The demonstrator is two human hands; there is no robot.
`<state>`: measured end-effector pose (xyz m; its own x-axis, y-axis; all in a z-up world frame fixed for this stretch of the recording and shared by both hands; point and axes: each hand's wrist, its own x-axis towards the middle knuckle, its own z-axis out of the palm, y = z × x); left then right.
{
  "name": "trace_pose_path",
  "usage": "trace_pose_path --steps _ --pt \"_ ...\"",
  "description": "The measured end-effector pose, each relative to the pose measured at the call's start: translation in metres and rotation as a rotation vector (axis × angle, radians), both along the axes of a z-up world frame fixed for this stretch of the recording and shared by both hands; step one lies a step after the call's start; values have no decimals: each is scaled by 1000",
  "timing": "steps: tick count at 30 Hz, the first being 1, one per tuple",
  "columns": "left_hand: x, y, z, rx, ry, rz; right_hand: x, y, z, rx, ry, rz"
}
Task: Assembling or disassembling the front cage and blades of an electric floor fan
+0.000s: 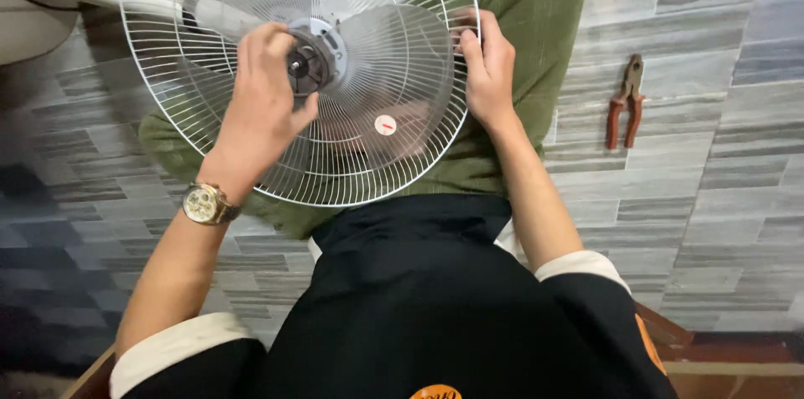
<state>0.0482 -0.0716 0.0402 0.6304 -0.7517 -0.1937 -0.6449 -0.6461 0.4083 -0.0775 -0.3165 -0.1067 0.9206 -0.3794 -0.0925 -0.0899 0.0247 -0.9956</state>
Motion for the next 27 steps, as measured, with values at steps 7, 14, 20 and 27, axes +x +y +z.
trace_pose_path --steps 7,14,20,27 --pt "-19 5 -8 401 -257 85 -5 1 1 -9 10 -5" --pt "-10 -5 -24 597 -209 51 -3 1 0 -23 26 3" --pt "-6 13 -34 376 -94 109 -6 1 -14 -52 19 -1" --pt "5 27 -47 336 -109 59 -8 -2 -29 -149 10 7"
